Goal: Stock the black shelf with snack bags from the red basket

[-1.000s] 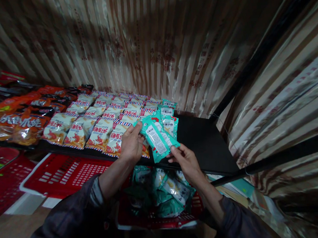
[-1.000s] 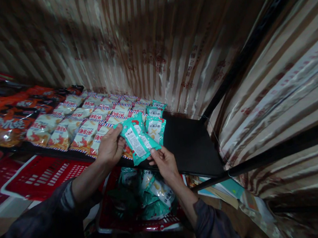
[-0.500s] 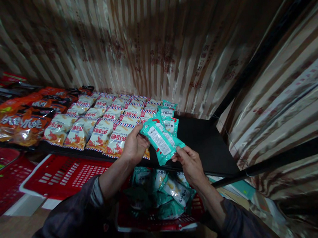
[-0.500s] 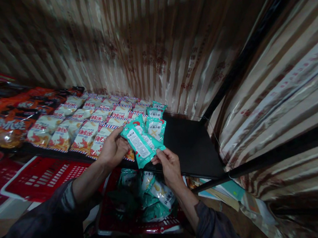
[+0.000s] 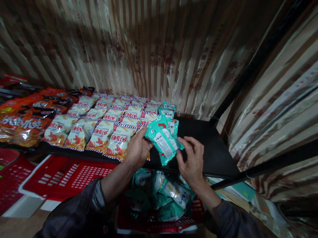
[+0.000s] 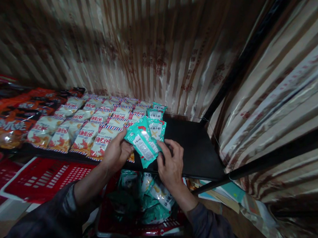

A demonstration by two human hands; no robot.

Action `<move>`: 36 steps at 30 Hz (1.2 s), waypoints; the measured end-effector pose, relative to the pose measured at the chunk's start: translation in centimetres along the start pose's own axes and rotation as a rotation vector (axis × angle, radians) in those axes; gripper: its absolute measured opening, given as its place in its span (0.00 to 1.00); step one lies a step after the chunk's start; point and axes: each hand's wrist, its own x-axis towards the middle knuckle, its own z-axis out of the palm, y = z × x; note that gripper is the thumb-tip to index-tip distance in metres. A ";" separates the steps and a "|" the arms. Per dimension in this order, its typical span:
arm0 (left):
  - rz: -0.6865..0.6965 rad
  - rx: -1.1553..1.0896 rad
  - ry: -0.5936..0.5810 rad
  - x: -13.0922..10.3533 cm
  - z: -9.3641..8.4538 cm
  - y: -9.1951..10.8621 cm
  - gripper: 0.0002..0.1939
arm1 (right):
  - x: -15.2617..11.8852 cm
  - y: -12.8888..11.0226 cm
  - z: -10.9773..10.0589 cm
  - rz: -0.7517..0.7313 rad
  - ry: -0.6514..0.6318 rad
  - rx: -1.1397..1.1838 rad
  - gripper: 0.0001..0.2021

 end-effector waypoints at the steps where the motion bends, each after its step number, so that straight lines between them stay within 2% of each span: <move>1: 0.002 -0.003 0.002 0.0 -0.1 -0.1 0.08 | 0.0 -0.1 -0.2 -0.083 -0.012 -0.048 0.25; 3: 0.004 -0.011 0.006 0.1 -0.2 -0.2 0.09 | -0.1 -0.2 -0.3 -0.195 -0.041 -0.089 0.28; 6: -0.004 -0.008 0.011 0.2 -0.4 -0.2 0.09 | -0.1 0.0 -0.2 -0.261 -0.082 -0.095 0.31; 10: -0.031 0.018 0.010 0.2 -0.3 -0.2 0.11 | 0.2 -0.1 -0.4 -0.252 -0.108 -0.059 0.29; 14: -0.049 0.038 -0.039 -0.3 0.2 0.3 0.12 | 0.5 -0.5 -0.8 -0.237 -0.139 -0.027 0.26; 18: -0.074 0.092 -0.118 -0.7 0.2 0.7 0.17 | 0.3 -0.6 -0.6 -0.194 -0.183 -0.039 0.33; 21: -0.092 0.124 -0.212 -0.7 -0.2 0.7 0.21 | 0.0 -0.4 -0.1 -0.124 -0.212 -0.068 0.43; 23: -0.099 0.132 -0.261 -0.7 -0.4 0.7 0.22 | -0.2 -0.4 0.3 -0.061 -0.225 -0.065 0.44; 28: -0.132 0.155 -0.327 -0.9 -0.3 0.6 0.22 | 0.3 -0.5 0.0 0.128 -0.185 0.044 0.31; 31: -0.095 0.231 -0.324 -1.1 -0.2 0.5 0.18 | 1.0 -0.5 -0.7 0.247 -0.143 0.138 0.24; 33: -0.063 0.372 -0.328 -1.1 -0.4 0.2 0.16 | 1.2 -0.5 -0.9 0.351 -0.153 0.274 0.24; 36: -0.028 0.634 -0.361 -1.0 -0.9 -0.7 0.20 | 1.2 0.0 -0.7 0.546 -0.162 0.514 0.28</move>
